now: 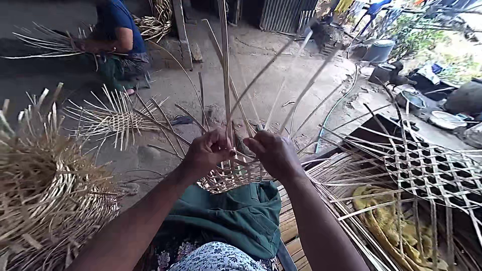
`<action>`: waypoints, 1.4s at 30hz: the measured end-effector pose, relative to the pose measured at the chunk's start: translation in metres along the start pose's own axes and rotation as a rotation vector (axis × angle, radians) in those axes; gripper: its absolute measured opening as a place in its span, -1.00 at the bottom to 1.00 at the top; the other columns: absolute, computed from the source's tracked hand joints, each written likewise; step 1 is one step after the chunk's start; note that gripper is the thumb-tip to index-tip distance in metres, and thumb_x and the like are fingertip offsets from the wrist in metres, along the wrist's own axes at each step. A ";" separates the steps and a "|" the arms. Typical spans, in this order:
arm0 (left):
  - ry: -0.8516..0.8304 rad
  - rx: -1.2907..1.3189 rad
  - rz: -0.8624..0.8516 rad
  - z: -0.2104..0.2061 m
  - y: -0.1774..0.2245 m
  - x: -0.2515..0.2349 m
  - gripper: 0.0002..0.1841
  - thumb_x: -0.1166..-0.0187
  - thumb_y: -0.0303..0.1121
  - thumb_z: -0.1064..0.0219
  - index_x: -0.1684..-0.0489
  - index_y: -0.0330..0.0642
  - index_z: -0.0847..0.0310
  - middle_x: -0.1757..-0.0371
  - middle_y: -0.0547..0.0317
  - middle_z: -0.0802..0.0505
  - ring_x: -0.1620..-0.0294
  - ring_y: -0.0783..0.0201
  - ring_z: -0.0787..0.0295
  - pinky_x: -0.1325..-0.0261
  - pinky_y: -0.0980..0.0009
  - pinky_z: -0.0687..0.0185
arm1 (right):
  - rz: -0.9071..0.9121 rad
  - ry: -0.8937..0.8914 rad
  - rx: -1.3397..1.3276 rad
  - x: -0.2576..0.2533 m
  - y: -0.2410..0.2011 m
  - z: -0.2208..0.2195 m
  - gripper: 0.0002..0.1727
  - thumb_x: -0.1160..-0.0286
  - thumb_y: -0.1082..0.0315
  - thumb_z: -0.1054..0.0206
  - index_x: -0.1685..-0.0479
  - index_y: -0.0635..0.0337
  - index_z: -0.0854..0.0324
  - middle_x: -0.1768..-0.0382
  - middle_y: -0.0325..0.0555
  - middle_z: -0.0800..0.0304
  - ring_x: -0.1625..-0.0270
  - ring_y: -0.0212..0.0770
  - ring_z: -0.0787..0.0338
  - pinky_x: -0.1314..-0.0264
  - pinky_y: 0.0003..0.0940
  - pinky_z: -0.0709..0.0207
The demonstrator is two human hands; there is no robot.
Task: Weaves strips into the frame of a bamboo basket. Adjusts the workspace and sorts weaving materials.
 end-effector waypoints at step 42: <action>-0.027 -0.945 -0.456 -0.076 0.044 0.004 -0.23 -0.49 0.01 -0.47 -0.70 -0.17 -0.44 0.42 0.01 -0.81 0.40 -0.02 -0.75 0.44 0.13 -0.64 | 0.179 -0.046 0.041 0.018 0.011 0.023 -0.93 -0.34 0.31 -0.57 0.28 0.06 -0.84 0.40 -0.21 -0.84 0.38 -0.22 -0.81 0.27 -0.01 -0.73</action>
Point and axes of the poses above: each hand's wrist, its own x-axis away from the middle knuckle, its own z-axis out of the back of the hand, y = z × x, the point moved 5 cm from there along -x, towards the middle knuckle
